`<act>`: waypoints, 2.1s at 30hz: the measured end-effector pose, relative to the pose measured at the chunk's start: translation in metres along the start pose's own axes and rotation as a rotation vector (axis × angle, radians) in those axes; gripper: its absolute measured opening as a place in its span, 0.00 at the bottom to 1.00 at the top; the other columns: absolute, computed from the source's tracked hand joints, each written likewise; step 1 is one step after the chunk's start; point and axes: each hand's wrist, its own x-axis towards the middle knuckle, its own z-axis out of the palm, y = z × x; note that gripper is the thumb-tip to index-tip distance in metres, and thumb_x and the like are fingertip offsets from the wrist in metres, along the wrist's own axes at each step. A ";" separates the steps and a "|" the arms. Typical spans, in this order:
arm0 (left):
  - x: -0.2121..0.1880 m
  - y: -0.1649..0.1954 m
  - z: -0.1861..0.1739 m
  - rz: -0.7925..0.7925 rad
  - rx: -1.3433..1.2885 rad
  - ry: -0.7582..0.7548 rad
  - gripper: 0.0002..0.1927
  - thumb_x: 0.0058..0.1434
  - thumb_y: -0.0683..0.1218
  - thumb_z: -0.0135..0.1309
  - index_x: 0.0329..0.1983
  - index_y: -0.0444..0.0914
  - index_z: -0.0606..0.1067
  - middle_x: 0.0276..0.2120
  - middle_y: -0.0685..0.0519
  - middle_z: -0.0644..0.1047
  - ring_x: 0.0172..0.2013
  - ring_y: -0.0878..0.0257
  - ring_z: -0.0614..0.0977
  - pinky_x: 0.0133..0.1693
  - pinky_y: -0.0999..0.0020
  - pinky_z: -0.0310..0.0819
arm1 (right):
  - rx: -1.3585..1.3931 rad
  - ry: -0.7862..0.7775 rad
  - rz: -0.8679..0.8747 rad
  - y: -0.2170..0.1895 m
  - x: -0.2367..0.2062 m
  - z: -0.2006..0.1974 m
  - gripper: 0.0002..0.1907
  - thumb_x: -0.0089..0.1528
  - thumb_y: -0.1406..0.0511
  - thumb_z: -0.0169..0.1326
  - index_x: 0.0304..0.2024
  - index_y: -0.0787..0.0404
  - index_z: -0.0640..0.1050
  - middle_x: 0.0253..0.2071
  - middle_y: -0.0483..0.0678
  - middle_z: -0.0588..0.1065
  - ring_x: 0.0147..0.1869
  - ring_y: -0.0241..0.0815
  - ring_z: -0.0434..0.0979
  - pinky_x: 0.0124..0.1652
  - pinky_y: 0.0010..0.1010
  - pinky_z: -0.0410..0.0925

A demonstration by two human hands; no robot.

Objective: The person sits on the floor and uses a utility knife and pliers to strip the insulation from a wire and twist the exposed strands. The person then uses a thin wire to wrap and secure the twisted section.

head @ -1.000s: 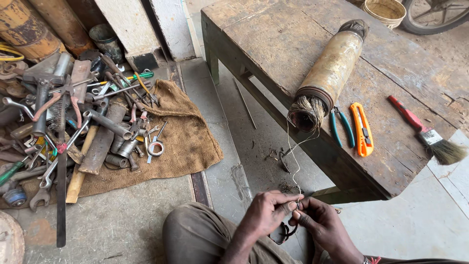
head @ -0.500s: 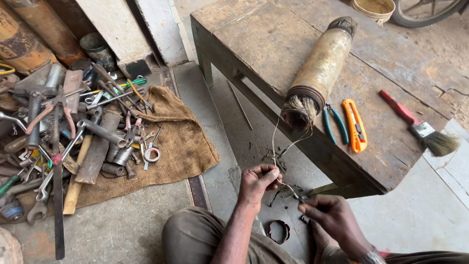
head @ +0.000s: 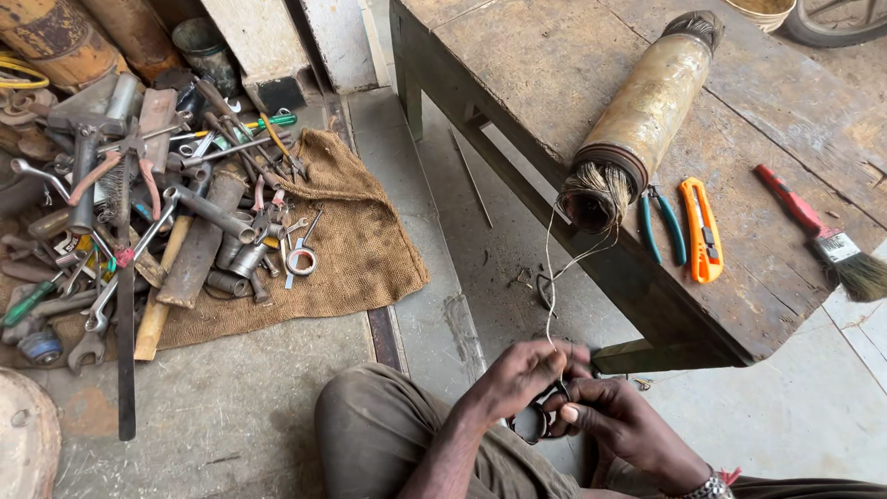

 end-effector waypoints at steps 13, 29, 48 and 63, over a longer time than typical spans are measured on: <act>-0.053 0.045 0.014 -0.210 0.392 0.273 0.17 0.61 0.55 0.62 0.32 0.36 0.83 0.22 0.53 0.81 0.23 0.68 0.79 0.25 0.70 0.70 | -0.337 0.338 -0.044 -0.011 -0.003 0.014 0.09 0.58 0.63 0.65 0.30 0.63 0.85 0.22 0.47 0.79 0.25 0.38 0.78 0.26 0.29 0.70; -0.077 0.039 0.058 -0.001 0.363 0.684 0.16 0.53 0.48 0.71 0.26 0.33 0.77 0.20 0.49 0.76 0.21 0.66 0.79 0.24 0.70 0.72 | -0.963 0.732 -0.441 -0.016 -0.001 0.050 0.13 0.46 0.65 0.69 0.34 0.54 0.83 0.24 0.42 0.73 0.27 0.43 0.77 0.27 0.35 0.71; -0.057 0.057 0.019 0.103 0.277 0.407 0.17 0.61 0.47 0.66 0.49 0.33 0.81 0.38 0.49 0.82 0.40 0.59 0.88 0.43 0.66 0.85 | 0.213 0.344 -0.276 0.007 -0.004 0.045 0.06 0.64 0.67 0.58 0.41 0.64 0.80 0.32 0.51 0.80 0.34 0.39 0.82 0.35 0.32 0.76; -0.039 0.079 0.034 -0.056 0.349 0.329 0.16 0.55 0.37 0.66 0.47 0.34 0.79 0.37 0.48 0.81 0.33 0.65 0.85 0.33 0.69 0.81 | 0.058 0.677 -0.091 0.006 -0.004 0.048 0.15 0.69 0.60 0.44 0.40 0.64 0.78 0.27 0.48 0.79 0.30 0.36 0.81 0.32 0.29 0.74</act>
